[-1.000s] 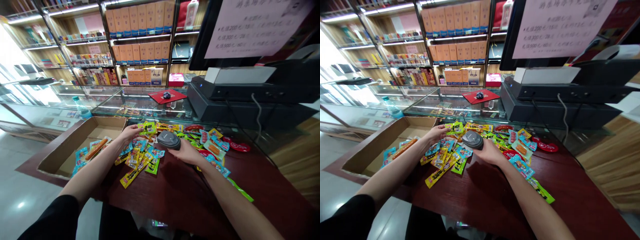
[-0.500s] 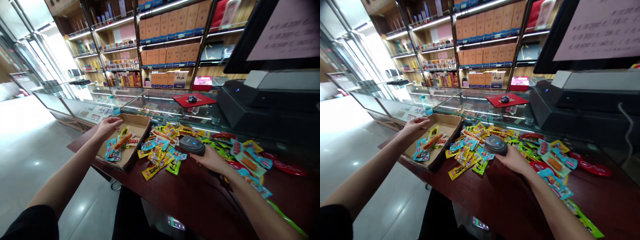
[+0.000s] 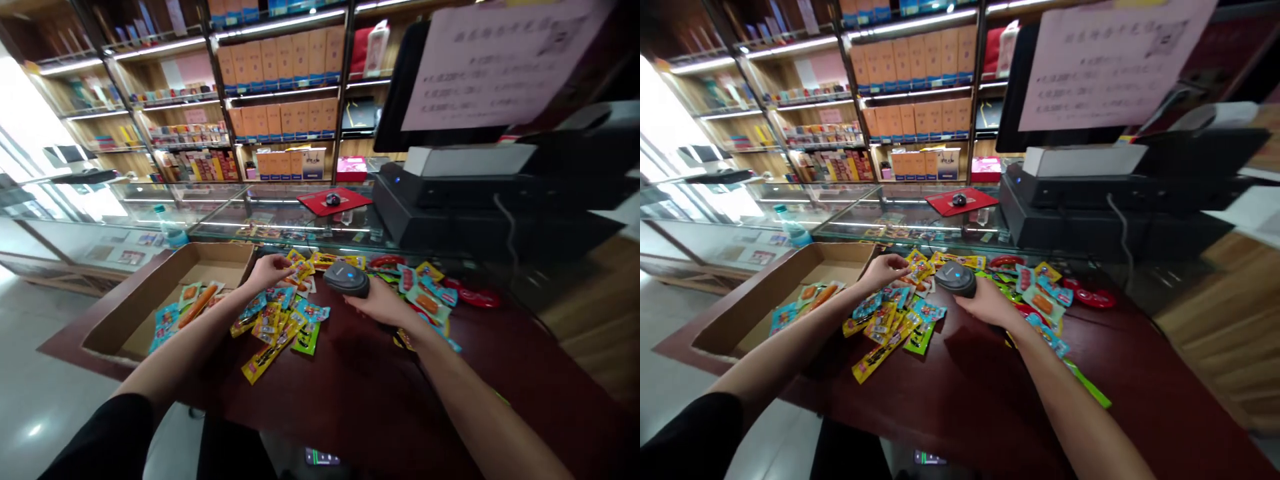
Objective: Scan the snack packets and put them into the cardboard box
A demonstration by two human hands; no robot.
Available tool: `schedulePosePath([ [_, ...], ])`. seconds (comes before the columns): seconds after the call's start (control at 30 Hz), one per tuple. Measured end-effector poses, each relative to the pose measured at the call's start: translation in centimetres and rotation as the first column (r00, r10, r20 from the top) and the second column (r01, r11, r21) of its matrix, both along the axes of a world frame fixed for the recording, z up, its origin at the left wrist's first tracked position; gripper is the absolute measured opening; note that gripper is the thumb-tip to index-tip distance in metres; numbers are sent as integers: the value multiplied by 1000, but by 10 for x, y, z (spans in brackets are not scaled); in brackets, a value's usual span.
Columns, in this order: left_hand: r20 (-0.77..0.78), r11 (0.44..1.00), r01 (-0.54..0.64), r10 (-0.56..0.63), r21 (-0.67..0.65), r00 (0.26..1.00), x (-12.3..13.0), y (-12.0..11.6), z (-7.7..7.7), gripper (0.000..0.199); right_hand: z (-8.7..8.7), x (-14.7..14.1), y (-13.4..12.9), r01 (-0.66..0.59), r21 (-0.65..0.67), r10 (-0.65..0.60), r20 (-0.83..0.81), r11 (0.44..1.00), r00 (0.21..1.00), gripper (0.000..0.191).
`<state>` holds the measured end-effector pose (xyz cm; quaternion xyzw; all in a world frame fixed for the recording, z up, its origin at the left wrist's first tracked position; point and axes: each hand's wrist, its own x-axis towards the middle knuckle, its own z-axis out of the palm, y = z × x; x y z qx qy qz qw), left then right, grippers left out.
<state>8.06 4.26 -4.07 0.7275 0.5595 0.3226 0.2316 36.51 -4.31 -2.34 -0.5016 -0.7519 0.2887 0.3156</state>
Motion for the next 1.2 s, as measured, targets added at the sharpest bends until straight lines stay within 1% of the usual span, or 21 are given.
schedulePosePath([
  [0.03, -126, 998, 35, -29, 50, 992, 11, 6, -2, 28, 1, 2, 0, 17, -21, -17, 9, 1000, 1000, 33],
  [0.1, -365, 988, 116, -70, 106, 928, 29, 16, -4, 31, 1, 4, 0, 42, -51, -41, 18, 998, 999, 32],
  [0.17, -544, 979, 186, -110, 87, 832, 39, 24, -6, 43, 1, 5, 0, 49, -40, -49, 10, 998, 999, 33],
  [0.2, -602, 977, 205, -125, 65, 788, 42, 27, -8, 49, 0, 5, 0, 54, -26, -54, 3, 998, 999, 34],
  [0.23, -643, 975, 215, -135, 47, 754, 44, 30, -10, 54, -2, 5, 0, 61, -14, -61, -1, 998, 998, 35],
  [0.3, -688, 973, 227, -143, 32, 711, 45, 33, -14, 61, -6, 4, 0, 81, -10, -81, 5, 997, 997, 34],
  [0.37, -701, 971, 238, -160, 15, 695, 44, 35, -16, 66, -10, 3, 1, 92, -23, -91, 21, 996, 996, 33],
  [0.43, -681, 973, 227, -187, -31, 708, 42, 35, -14, 66, -12, 2, 2, 83, -28, -82, 34, 996, 996, 34],
  [0.53, -594, 980, 179, -198, -92, 779, 35, 29, -3, 59, -13, 0, 2, 55, -23, -54, 40, 998, 998, 37],
  [0.67, -432, 991, 96, -126, -90, 893, 12, 11, 11, 43, -16, -5, 0, 22, -35, -20, 60, 999, 998, 34],
  [0.73, -309, 993, 53, -85, -109, 947, -4, -2, 12, 38, -20, -9, 0, 8, -46, -5, 63, 999, 998, 32],
  [0.83, -54, 978, 71, -83, -196, 995, -27, -20, 9, 38, -26, -15, 0, -28, -65, 30, 36, 997, 999, 34],
  [0.93, 179, 952, 120, -71, -282, 981, -41, -32, 7, 41, -31, -21, -3, -69, -98, 70, 2, 993, 998, 37],
  [1.07, 342, 944, 106, 7, -312, 940, -43, -38, 10, 43, -32, -28, -9, -80, -121, 82, 7, 989, 997, 36],
  [1.13, 449, 935, 111, 57, -338, 892, -40, -37, 10, 43, -31, -31, -12, -90, -112, 93, 22, 990, 995, 34],
  [1.2, 552, 912, 143, 104, -385, 827, -37, -34, 6, 45, -30, -33, -14, -113, -100, 116, 25, 989, 993, 33],
])
